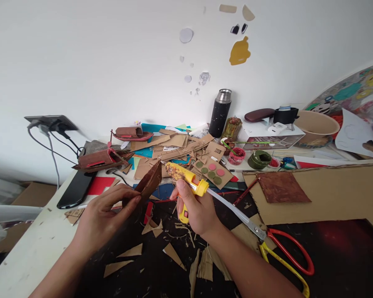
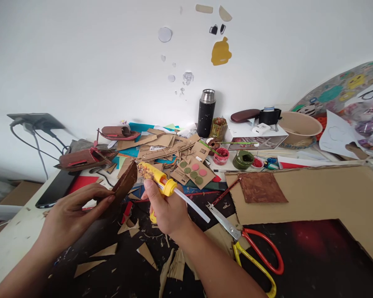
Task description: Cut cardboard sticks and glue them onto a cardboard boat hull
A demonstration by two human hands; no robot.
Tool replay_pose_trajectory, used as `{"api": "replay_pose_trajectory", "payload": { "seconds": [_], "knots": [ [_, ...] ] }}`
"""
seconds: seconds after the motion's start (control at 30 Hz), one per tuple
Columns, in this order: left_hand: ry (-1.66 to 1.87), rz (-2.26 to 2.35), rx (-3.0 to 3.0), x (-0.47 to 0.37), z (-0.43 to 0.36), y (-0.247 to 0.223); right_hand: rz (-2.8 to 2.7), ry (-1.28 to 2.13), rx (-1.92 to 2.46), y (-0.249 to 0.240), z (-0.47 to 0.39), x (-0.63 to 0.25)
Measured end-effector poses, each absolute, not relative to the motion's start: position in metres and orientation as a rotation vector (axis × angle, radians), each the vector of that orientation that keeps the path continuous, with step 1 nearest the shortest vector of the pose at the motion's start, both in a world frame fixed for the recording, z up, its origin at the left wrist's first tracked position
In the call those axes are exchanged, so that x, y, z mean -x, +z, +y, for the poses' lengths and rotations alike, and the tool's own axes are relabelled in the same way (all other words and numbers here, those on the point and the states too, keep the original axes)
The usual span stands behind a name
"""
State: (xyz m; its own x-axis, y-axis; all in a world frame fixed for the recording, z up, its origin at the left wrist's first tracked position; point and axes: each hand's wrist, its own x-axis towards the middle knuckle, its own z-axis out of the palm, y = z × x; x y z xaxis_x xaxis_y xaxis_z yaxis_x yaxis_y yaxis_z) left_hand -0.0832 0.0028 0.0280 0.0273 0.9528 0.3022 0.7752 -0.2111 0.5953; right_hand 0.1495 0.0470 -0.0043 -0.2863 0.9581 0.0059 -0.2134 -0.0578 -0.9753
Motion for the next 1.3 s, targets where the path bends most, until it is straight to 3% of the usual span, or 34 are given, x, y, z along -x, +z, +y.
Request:
{"api": "replay_pose_trajectory", "payload": {
  "seconds": [1.3],
  "knots": [
    [0.982, 1.804, -2.043, 0.0819, 0.0041, 0.029, -1.275, 1.544, 0.864, -0.0056, 0.0436, -0.1479]
  ]
}}
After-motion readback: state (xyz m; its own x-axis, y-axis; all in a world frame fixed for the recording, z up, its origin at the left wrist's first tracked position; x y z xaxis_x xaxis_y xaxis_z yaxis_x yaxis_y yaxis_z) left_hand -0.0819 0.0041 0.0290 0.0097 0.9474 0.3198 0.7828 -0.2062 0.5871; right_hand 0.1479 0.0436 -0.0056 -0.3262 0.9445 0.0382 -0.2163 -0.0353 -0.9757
